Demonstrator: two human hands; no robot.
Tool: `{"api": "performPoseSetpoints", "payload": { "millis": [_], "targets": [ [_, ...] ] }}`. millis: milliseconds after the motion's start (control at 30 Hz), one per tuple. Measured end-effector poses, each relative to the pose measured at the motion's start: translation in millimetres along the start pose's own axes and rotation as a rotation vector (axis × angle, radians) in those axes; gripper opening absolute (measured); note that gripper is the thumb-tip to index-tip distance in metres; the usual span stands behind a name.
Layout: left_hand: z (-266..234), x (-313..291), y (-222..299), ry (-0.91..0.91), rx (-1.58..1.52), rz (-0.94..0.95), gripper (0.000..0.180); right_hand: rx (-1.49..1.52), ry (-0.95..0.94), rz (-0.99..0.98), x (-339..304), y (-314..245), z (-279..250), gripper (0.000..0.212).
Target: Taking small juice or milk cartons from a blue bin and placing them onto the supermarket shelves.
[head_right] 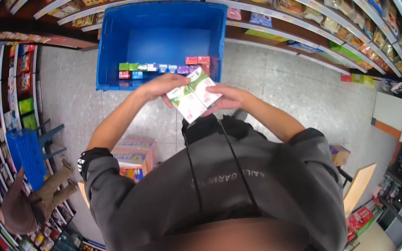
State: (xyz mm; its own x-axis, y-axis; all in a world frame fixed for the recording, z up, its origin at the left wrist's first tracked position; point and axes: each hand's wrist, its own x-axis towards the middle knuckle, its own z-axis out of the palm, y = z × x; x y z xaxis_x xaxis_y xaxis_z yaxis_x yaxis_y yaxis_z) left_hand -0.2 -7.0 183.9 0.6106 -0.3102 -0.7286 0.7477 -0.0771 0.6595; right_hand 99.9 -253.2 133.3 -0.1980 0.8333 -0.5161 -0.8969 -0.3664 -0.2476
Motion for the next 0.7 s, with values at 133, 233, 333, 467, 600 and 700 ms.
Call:
{"api": "performPoseSetpoints", "payload": {
  "millis": [133,233,333,467,600,700],
  "targets": [
    [83.7,-3.1,-24.2,-0.029,-0.141,-0.096,0.059,0.068,0.026,-0.006,-50.8,61.5,-22.6,0.06],
    [133.1,-3.4,-36.5,-0.033,-0.377,0.155,0.055,0.04,0.112,-0.163,-93.0,90.0,-42.9,0.06],
    [186.3,2.2,-50.5,0.092,-0.512,0.452,0.051,0.046,0.153,-0.302,-138.9,94.1,-42.8,0.065],
    [263.1,37.5,-27.2,0.441,-0.745,0.652,0.05,-0.003,0.226,-0.447,-186.4,99.4,-35.3,0.068],
    [311.7,45.4,31.6,0.488,-0.946,0.761,0.053,-0.06,0.149,-0.613,-230.7,91.6,-1.5,0.069],
    [318.1,44.1,59.6,0.407,-0.935,0.833,0.055,-0.103,0.121,-0.711,-253.0,83.7,5.6,0.07]
  ]
}}
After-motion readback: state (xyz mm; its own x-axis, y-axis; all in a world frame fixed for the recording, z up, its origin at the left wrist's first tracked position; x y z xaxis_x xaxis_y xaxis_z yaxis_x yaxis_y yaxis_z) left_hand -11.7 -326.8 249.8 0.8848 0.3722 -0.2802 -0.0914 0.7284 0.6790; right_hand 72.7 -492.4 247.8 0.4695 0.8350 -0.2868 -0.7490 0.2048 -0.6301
